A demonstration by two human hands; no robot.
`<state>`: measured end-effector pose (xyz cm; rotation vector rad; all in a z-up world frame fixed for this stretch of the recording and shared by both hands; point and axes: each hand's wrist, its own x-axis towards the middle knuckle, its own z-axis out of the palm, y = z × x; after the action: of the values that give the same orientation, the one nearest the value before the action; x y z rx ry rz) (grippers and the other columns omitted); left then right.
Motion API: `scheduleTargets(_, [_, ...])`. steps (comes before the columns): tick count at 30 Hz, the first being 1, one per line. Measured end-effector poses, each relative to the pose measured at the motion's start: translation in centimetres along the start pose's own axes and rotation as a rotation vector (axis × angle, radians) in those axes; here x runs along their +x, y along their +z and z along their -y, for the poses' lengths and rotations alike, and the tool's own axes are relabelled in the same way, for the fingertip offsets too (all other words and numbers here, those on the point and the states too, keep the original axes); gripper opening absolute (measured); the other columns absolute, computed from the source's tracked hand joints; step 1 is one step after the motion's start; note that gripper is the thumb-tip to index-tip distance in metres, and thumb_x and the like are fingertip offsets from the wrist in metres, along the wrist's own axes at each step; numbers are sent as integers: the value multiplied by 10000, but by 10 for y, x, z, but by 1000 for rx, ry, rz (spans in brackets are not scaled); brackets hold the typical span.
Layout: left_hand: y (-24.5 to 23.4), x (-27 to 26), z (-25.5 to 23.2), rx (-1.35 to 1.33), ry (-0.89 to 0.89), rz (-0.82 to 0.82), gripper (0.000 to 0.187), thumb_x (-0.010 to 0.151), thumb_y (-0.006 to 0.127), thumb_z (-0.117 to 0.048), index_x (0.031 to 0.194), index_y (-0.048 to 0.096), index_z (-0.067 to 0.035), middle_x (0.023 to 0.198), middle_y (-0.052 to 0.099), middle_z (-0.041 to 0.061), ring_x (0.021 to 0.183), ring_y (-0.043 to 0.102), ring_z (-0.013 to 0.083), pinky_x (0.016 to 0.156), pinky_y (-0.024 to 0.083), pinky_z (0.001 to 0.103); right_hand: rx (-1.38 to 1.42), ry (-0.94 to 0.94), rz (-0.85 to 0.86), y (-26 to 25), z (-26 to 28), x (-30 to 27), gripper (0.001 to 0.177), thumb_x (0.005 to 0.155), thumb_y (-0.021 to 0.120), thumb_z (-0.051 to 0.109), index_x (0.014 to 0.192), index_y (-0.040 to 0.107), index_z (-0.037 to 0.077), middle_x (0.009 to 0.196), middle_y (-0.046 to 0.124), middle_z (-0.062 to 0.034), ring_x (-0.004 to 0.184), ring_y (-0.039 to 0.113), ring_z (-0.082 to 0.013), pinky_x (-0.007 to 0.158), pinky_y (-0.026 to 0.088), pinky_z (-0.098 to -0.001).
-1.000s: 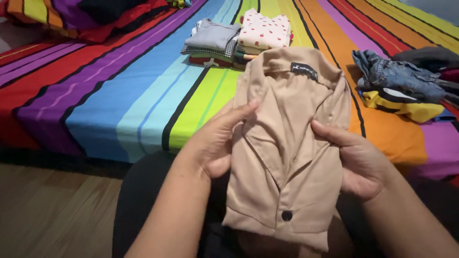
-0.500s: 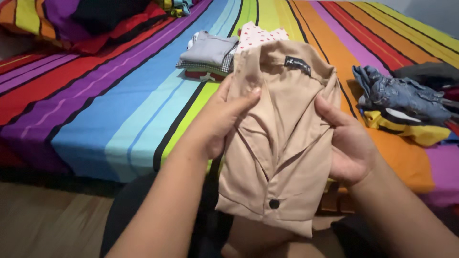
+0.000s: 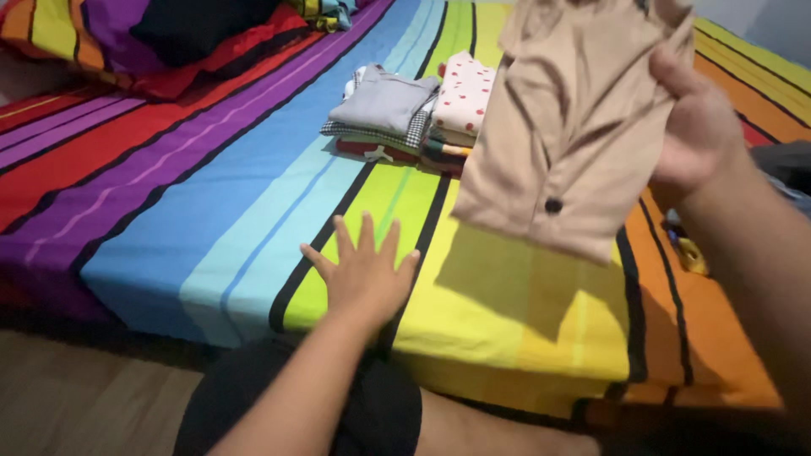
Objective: The person folds a tan shirt, a denim vest, and a gray top by hand on a bed.
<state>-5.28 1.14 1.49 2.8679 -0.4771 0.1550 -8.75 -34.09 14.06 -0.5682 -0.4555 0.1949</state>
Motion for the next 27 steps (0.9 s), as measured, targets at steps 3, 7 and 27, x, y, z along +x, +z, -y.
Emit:
scheduleTargets(3, [13,-6,2,-38,27,-155,616,944,489,-543,1502,447,-286,1614,313,116,1522,171,389,1094,-13,814,-581,-104,-102,-8,15,41,613,1164,375,378,1674,322,43,1741,419,-157,1625,417,-345,1317,262,-542])
scheduleTargets(7, [14,-5,2,-74,20,-197,605,921,494,-530,1470,488,-276,1591,356,112,1504,202,379,1102,-8,801,147,-35,-3,-11,26,91,532,1153,325,229,1539,346,-137,1576,409,-360,1419,420,-548,1187,308,-692])
scheduleTargets(27, [29,1,10,-165,49,-289,619,898,523,-534,1449,537,-254,1566,387,150,1501,215,385,1122,-29,764,-217,-128,-527,-133,16,209,513,1117,401,236,1480,387,-127,1489,477,-318,1355,492,-467,1138,373,-614])
